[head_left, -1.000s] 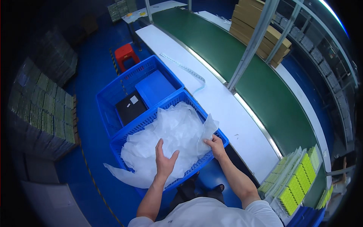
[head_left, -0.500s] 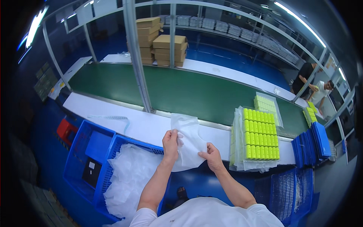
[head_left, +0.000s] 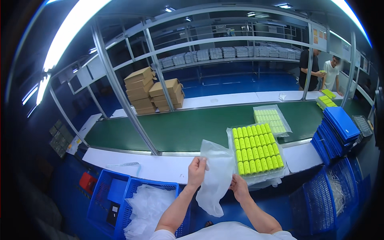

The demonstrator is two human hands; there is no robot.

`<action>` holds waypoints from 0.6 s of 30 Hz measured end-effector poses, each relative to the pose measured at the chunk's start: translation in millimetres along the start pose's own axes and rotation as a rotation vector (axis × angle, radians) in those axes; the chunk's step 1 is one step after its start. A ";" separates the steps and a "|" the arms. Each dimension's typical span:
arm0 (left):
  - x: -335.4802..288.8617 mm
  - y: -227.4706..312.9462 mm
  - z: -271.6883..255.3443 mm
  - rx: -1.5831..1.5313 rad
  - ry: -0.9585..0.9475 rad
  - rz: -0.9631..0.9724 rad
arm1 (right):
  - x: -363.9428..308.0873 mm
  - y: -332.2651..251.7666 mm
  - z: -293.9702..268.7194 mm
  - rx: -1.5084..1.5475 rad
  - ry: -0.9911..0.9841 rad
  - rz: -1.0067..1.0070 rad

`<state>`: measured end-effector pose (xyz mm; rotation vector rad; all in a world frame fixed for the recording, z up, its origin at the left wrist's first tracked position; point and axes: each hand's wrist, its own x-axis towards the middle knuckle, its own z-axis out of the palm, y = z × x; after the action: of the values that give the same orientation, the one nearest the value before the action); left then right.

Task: The person wraps trays of yellow cylindrical items in white tissue paper and places them on a conveyor belt. They then stack blue plastic boards, secure them with a white tie, and place the bundle on the belt. The person repeats the wrapping process for additional trays.

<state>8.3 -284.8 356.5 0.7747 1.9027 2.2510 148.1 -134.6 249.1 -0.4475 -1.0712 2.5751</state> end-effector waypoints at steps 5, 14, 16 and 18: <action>-23.0 14.2 23.7 0.085 -0.057 -0.040 | -5.9 -23.7 27.8 0.092 -0.211 -0.038; -48.8 12.8 8.3 0.122 0.128 -0.038 | -38.6 -61.5 33.4 0.295 -0.419 0.040; -50.4 11.4 6.9 0.116 0.147 -0.086 | -40.5 -72.7 25.5 0.189 -0.343 0.008; -53.0 0.6 2.9 0.124 0.192 -0.066 | -42.7 -79.9 18.8 0.154 -0.296 -0.032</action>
<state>55.7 -302.8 340.6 0.5158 2.1354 2.2586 192.4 -110.0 326.6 -0.0102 -0.9484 2.7276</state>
